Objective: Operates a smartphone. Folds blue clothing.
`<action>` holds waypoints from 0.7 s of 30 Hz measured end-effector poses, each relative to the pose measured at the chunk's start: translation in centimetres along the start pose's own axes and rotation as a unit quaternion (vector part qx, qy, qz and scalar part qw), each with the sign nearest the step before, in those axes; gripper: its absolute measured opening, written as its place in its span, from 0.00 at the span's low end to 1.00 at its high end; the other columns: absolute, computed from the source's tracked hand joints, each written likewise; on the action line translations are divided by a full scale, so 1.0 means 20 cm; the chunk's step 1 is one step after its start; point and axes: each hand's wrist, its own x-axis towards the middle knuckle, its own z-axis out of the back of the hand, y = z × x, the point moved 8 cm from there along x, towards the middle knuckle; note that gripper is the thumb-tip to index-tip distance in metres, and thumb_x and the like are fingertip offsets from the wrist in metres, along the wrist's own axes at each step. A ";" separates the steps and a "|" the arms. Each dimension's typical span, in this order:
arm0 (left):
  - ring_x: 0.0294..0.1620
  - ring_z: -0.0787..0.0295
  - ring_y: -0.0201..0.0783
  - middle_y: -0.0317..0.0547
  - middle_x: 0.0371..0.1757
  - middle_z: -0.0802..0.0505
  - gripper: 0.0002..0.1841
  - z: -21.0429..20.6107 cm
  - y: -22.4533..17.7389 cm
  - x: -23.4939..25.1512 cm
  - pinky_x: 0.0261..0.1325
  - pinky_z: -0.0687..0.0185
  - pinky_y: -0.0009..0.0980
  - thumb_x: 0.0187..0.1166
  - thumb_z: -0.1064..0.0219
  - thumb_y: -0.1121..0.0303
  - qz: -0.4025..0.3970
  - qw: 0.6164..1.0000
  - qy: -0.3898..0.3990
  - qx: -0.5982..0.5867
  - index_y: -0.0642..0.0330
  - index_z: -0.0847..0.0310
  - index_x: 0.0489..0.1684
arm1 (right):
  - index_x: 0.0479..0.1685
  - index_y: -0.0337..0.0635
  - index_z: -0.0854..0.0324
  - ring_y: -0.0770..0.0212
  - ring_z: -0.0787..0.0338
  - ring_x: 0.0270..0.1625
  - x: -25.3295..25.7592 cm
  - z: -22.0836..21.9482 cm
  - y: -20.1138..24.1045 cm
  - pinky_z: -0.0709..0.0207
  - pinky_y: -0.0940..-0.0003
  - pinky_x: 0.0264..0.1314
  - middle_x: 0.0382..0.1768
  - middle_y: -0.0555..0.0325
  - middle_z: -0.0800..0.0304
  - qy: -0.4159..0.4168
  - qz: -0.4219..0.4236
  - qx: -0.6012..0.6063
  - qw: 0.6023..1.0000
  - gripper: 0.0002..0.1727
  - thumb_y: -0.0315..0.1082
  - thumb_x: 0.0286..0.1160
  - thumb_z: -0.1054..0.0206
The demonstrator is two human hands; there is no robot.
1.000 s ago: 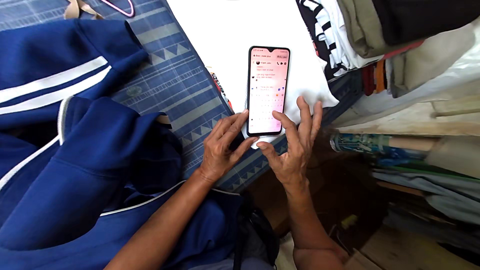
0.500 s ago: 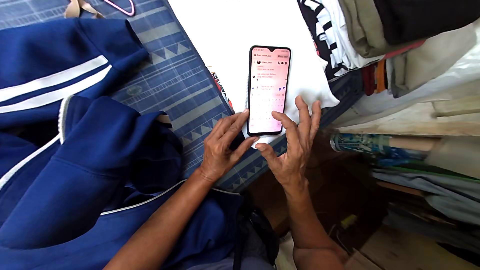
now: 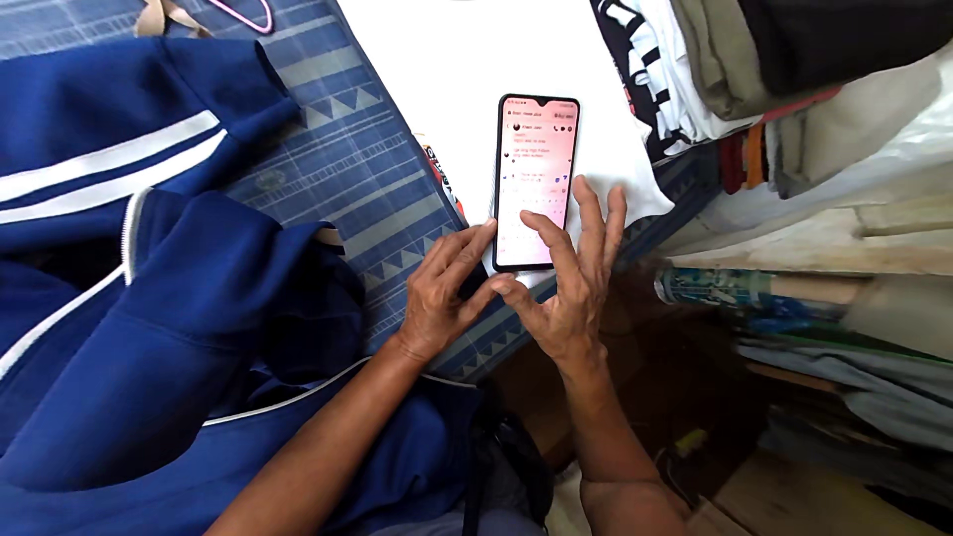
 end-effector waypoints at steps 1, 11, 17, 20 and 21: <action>0.61 0.11 0.45 0.63 0.63 0.10 0.26 0.00 0.00 0.00 0.66 0.17 0.33 0.76 0.25 0.64 -0.001 1.000 0.000 -0.001 0.75 0.18 0.69 | 0.72 0.50 0.17 0.29 0.55 0.93 0.00 0.00 0.00 0.64 0.26 0.90 0.88 0.35 0.40 0.001 0.001 0.001 1.000 0.44 0.77 0.74 0.46; 0.62 0.11 0.46 0.63 0.62 0.10 0.26 0.00 0.00 0.00 0.67 0.17 0.33 0.76 0.25 0.64 0.001 1.000 -0.002 0.000 0.75 0.18 0.68 | 0.72 0.49 0.17 0.29 0.56 0.94 0.01 0.02 0.01 0.64 0.29 0.91 0.88 0.36 0.40 0.001 0.002 0.009 1.000 0.44 0.76 0.75 0.46; 0.60 0.11 0.45 0.63 0.62 0.10 0.27 0.00 0.00 0.00 0.65 0.16 0.32 0.74 0.23 0.65 0.003 1.000 -0.005 -0.003 0.75 0.17 0.68 | 0.69 0.47 0.16 0.32 0.55 0.94 -0.07 0.07 -0.04 0.63 0.36 0.94 0.88 0.37 0.38 -0.025 -0.020 0.017 0.999 0.42 0.74 0.76 0.45; 0.60 0.10 0.45 0.63 0.62 0.09 0.27 0.00 0.00 0.00 0.66 0.16 0.33 0.74 0.23 0.65 0.004 1.000 -0.004 -0.001 0.75 0.18 0.68 | 0.68 0.48 0.17 0.35 0.54 0.94 -0.11 0.10 -0.06 0.63 0.38 0.95 0.87 0.38 0.37 -0.042 -0.024 0.018 0.999 0.40 0.73 0.76 0.43; 0.60 0.10 0.45 0.63 0.61 0.09 0.27 0.00 0.00 0.00 0.66 0.16 0.34 0.74 0.23 0.65 0.004 1.000 -0.003 -0.001 0.75 0.18 0.68 | 0.68 0.48 0.16 0.36 0.53 0.94 -0.12 0.10 -0.07 0.62 0.39 0.95 0.87 0.39 0.36 -0.049 -0.024 0.019 0.998 0.40 0.73 0.76 0.43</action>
